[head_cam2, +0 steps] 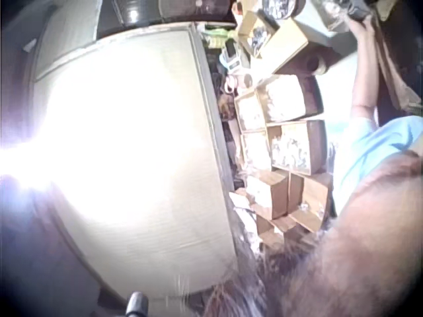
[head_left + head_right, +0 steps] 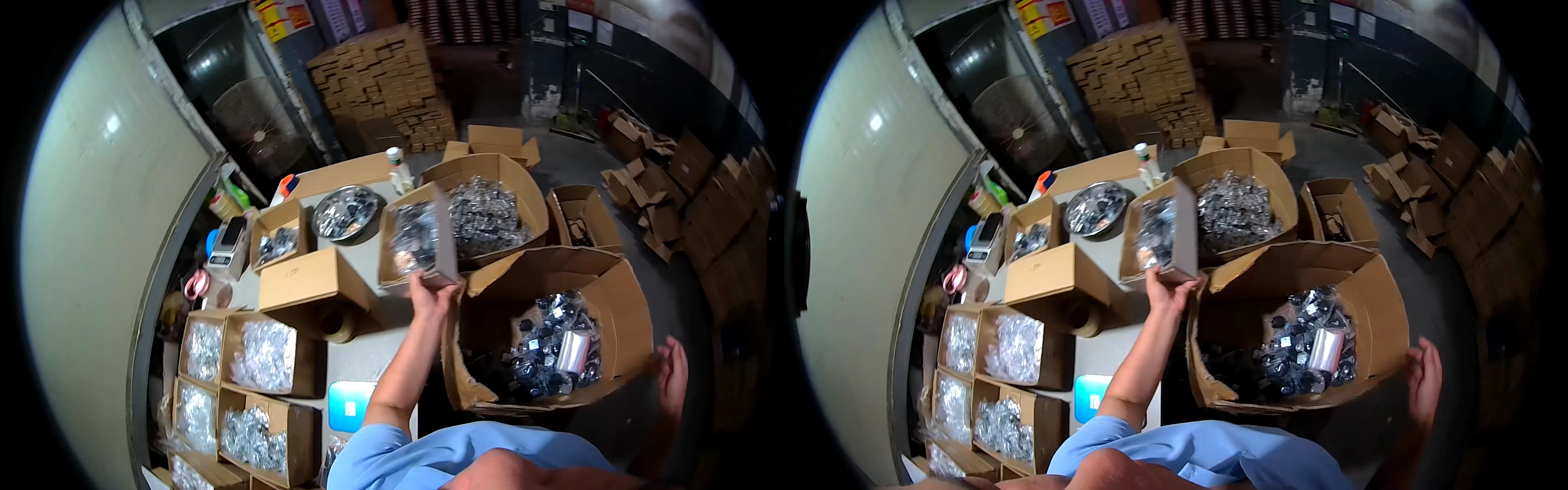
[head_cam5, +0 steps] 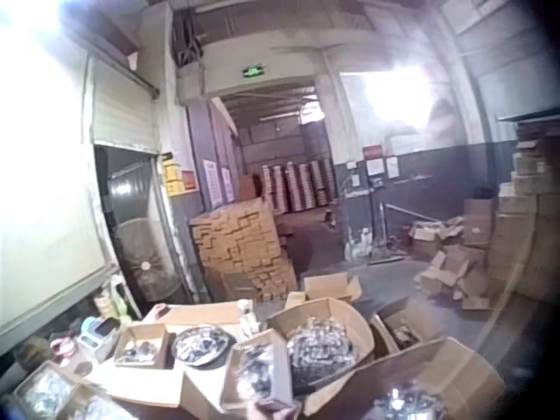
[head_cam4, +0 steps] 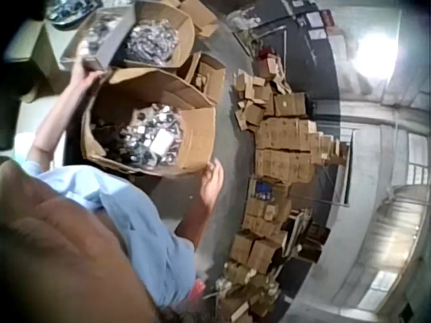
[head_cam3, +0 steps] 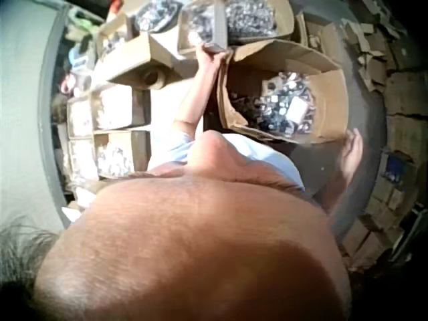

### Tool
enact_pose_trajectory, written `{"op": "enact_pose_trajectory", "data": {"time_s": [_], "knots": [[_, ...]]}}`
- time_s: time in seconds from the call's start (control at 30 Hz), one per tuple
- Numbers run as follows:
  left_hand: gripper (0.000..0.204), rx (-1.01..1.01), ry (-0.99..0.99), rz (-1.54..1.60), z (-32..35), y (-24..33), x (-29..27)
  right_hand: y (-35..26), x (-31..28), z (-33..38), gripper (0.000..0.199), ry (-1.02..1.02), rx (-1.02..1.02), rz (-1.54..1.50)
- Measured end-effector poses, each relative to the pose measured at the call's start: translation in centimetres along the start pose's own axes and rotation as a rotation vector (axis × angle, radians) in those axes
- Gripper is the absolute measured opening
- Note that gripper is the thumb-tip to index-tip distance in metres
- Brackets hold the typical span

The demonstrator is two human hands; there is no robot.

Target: The person gathers hardware components including metal rails and small plastic-bagged parts, places them into a long cardboard box, and seals the box with tape. They then move the sealed box to a stack and begin weighing and sorting additional small parts from various bins and boxes into smaller shipping boxes.

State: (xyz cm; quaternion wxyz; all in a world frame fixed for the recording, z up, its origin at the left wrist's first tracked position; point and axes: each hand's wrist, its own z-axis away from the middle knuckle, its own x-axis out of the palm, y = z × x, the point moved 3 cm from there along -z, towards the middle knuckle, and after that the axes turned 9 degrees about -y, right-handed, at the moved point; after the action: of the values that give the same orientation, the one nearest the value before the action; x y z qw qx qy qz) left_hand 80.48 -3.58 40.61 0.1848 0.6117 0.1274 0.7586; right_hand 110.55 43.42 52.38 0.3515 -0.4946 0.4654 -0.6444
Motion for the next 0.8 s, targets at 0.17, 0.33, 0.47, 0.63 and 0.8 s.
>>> {"op": "enact_pose_trajectory", "data": {"time_s": [0.17,0.33,0.47,0.63,0.8], "knots": [[0.07,0.139,0.381,-0.08,-7.5,0.3,-6.6,2.4,-7.1,6.7,0.035,0.507,-0.034,0.312],[0.04,0.401,0.642,-0.117,-10.7,0.6,-11.6,3.4,-11.1,8.8,0.034,0.549,0.224,0.149],[0.036,0.283,0.438,-0.254,-8.5,-1.0,-9.7,4.2,-15.4,10.7,0.034,0.619,0.352,0.127],[0.065,0.376,-0.073,-0.547,0.4,-0.7,3.5,7.2,-26.8,12.5,0.026,0.566,0.509,0.071],[0.065,0.562,-0.001,-0.974,11.3,-13.0,17.5,10.7,-41.7,13.8,0.023,0.561,0.579,0.119]]}}
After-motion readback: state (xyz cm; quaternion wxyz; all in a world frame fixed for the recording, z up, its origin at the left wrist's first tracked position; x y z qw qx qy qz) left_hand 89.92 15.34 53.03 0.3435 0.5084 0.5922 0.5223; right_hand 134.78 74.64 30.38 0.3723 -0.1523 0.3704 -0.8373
